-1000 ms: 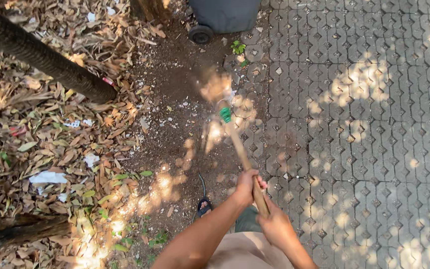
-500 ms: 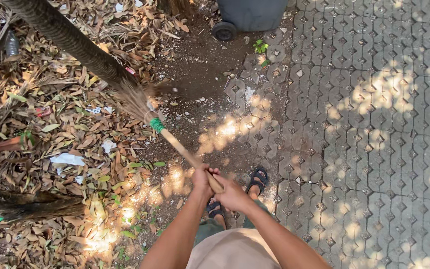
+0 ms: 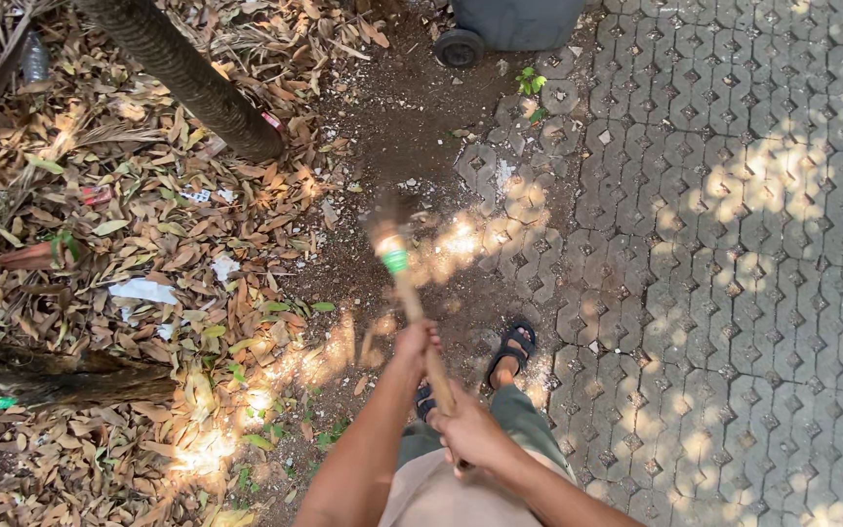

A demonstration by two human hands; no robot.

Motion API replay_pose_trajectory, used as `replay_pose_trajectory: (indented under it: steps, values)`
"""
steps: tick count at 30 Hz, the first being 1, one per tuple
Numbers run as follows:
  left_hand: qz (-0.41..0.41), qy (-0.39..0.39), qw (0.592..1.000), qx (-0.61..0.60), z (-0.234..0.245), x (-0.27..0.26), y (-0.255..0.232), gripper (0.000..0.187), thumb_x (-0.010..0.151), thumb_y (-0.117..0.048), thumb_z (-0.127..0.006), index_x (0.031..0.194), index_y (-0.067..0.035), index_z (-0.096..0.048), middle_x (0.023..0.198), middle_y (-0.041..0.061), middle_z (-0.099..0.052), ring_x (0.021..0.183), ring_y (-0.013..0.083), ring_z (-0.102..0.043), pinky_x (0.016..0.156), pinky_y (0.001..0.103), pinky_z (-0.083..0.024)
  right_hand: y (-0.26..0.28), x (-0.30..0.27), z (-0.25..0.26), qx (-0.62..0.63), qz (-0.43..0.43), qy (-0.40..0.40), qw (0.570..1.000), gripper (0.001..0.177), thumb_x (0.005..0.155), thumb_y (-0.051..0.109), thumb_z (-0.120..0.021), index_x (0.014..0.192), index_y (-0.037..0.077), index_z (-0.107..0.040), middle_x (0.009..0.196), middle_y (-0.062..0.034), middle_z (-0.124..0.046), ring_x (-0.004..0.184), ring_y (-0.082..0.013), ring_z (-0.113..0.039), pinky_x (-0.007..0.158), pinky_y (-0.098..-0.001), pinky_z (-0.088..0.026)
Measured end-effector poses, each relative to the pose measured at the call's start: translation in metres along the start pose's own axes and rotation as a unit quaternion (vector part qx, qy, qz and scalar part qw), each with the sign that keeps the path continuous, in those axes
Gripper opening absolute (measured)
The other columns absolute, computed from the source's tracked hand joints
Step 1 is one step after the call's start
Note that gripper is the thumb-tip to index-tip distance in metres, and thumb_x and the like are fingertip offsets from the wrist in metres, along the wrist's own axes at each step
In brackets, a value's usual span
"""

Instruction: The person sweeps dirt and leaves from a stone-paved ground using a broom.

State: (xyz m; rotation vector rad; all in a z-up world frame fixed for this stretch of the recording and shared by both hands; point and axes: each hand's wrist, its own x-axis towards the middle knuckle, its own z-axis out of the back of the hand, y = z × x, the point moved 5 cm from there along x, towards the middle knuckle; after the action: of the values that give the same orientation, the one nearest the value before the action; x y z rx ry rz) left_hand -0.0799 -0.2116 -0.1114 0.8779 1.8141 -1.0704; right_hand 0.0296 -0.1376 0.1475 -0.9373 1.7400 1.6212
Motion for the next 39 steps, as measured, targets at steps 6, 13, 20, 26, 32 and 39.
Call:
replay_pose_trajectory:
  steps: [6, 13, 20, 26, 32, 39]
  values:
    - [-0.104, -0.102, 0.974, -0.172, 0.073, -0.105, -0.074, 0.023, 0.1, -0.028, -0.049, 0.085, -0.011, -0.047, 0.066, 0.001, -0.047, 0.053, 0.0136, -0.047, 0.047, 0.029, -0.045, 0.022, 0.01, -0.014, -0.199, 0.042, 0.073, 0.976, 0.079, 0.083, 0.009, -0.066, 0.156, 0.019, -0.04, 0.071, -0.0103, -0.065, 0.045, -0.0172, -0.056, 0.04, -0.0341, -0.045]
    - [-0.086, 0.043, 0.98, -0.175, -0.003, -0.104, -0.028, 0.007, 0.092, -0.016, -0.058, 0.091, -0.01, -0.055, 0.065, 0.0, -0.051, 0.055, 0.0145, -0.05, 0.052, 0.031, -0.049, -0.001, -0.054, 0.018, -0.231, 0.274, -0.072, 0.931, 0.081, 0.078, 0.009, -0.071, 0.153, 0.006, -0.042, 0.081, -0.0107, -0.073, 0.061, -0.0182, -0.073, 0.057, -0.0374, -0.058]
    - [0.041, 0.1, 0.993, -0.039, -0.013, -0.029, -0.008, 0.01, 0.097, -0.011, -0.058, 0.092, -0.003, -0.057, 0.07, 0.002, -0.053, 0.057, 0.0135, -0.049, 0.053, 0.029, -0.049, 0.013, -0.007, -0.011, -0.214, 0.026, -0.099, 0.972, 0.076, 0.085, 0.012, -0.054, 0.158, 0.02, -0.036, 0.09, -0.0234, -0.071, 0.076, -0.0431, -0.07, 0.071, -0.0537, -0.056]
    - [-0.1, -0.01, 0.968, -0.232, 0.064, -0.076, -0.03, 0.011, 0.093, -0.017, -0.054, 0.088, -0.011, -0.047, 0.065, 0.0, -0.047, 0.056, 0.0139, -0.047, 0.049, 0.029, -0.049, -0.009, 0.014, -0.01, -0.359, 0.188, -0.038, 0.913, 0.073, 0.08, 0.015, -0.062, 0.151, 0.015, -0.045, 0.113, -0.0251, -0.07, 0.1, -0.0405, -0.071, 0.086, -0.048, -0.056]
    - [-0.014, 0.003, 0.969, -0.248, 0.021, -0.122, 0.033, 0.011, 0.087, -0.018, -0.059, 0.086, -0.012, -0.05, 0.065, 0.002, -0.047, 0.053, 0.0158, -0.045, 0.05, 0.03, -0.047, -0.028, -0.063, 0.027, -0.395, 0.177, -0.065, 0.899, 0.077, 0.076, 0.012, -0.065, 0.15, 0.012, -0.044, 0.112, -0.0232, -0.071, 0.096, -0.0383, -0.071, 0.084, -0.0476, -0.055]
    - [0.124, 0.092, 0.987, -0.037, -0.06, -0.117, 0.148, 0.01, 0.091, -0.018, -0.057, 0.088, -0.011, -0.05, 0.066, 0.001, -0.049, 0.055, 0.0147, -0.051, 0.05, 0.032, -0.048, -0.057, -0.139, 0.05, -0.223, -0.117, -0.104, 0.962, 0.07, 0.091, 0.012, -0.057, 0.155, 0.012, -0.028, 0.077, -0.0202, -0.073, 0.051, -0.0278, -0.069, 0.049, -0.0444, -0.057]
